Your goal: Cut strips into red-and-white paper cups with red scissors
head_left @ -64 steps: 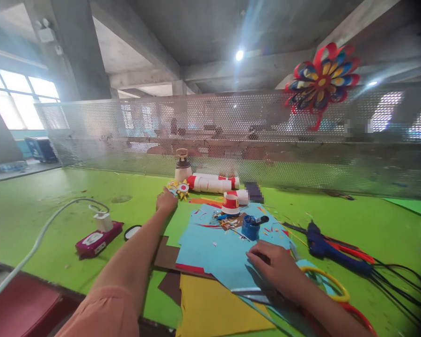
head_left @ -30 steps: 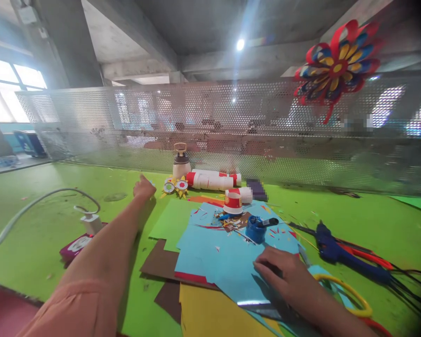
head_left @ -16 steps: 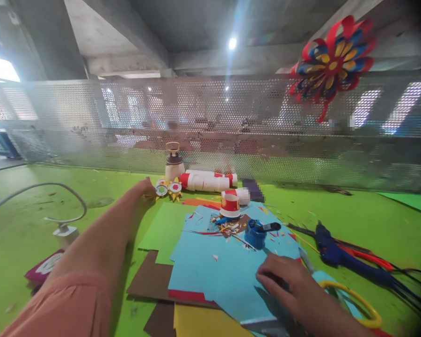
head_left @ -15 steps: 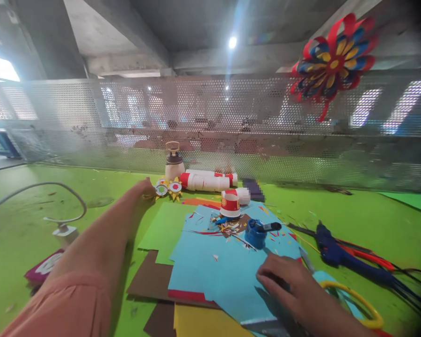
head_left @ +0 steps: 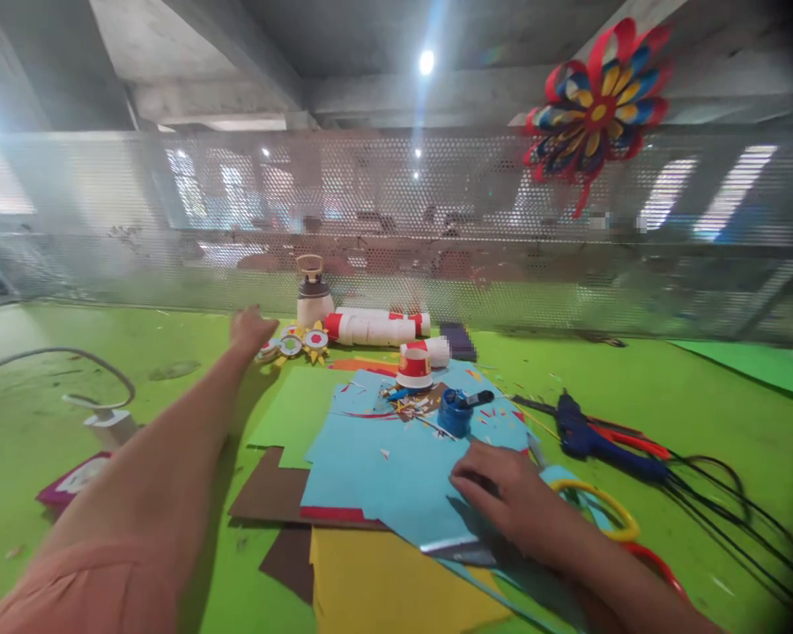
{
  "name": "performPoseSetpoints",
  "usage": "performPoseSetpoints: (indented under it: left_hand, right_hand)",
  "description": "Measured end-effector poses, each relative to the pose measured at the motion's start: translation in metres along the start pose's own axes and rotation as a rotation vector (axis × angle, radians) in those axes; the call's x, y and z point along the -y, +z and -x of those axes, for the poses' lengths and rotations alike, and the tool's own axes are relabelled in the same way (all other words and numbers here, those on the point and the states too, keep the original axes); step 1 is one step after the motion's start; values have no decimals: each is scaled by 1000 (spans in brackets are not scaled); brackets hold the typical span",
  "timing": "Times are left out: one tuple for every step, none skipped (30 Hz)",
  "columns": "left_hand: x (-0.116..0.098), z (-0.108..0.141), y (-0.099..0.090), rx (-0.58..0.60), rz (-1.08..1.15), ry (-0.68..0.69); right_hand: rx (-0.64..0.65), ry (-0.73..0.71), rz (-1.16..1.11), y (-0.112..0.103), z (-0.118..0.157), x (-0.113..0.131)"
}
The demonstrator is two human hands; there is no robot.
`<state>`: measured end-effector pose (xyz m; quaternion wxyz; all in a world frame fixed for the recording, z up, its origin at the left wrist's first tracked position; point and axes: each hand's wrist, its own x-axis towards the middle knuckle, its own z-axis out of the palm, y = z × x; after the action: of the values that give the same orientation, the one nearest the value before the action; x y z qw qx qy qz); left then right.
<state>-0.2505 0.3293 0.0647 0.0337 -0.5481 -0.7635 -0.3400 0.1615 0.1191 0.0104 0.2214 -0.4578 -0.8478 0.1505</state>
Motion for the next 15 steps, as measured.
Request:
performPoseSetpoints:
  left_hand:
    - [-7,7,-2,-77,43,-25]
    - [-15,13,-3,-128,93,-36]
    - [-25,19,-3,-170,147,-42]
    - [-36,25,-2,-195,206,-36]
    - [-50,31,0,-209,269,-26]
    - [-66,38,3,-207,338,-3]
    - [-84,47,5,-194,410,25]
    - [-104,59,6,-176,485,58]
    - [-125,75,5,-149,559,102]
    - [-146,94,1,-114,630,153]
    - [-165,118,-7,-73,694,210]
    - [-181,145,-17,-1,790,295]
    - [-193,174,-30,142,1034,408]
    - [-201,203,-44,323,1242,521]
    - [-205,230,-57,486,1370,606]
  right_hand:
    - [-11,-8,-4,0,0,1]
    - [-27,-19,-9,-1,-1,1]
    - [-40,-20,-16,-1,-1,1]
    - [-48,-17,-24,-1,-1,0]
    - [-56,-11,-25,0,-2,-1]
    - [-58,-2,-23,0,-2,-2]
    - [-62,5,-22,1,-2,-2]
    - [-65,11,-22,1,-2,-3]
    - [-70,14,-23,2,-3,-4]
    - [-76,16,-26,2,-3,-4]
    - [-82,17,-30,3,-3,-4]
    - [-88,18,-35,4,-4,-5]
    - [-95,21,-42,4,-4,-5]
    - [-103,27,-50,5,-4,-4]
    - [-109,36,-61,5,-4,-4]
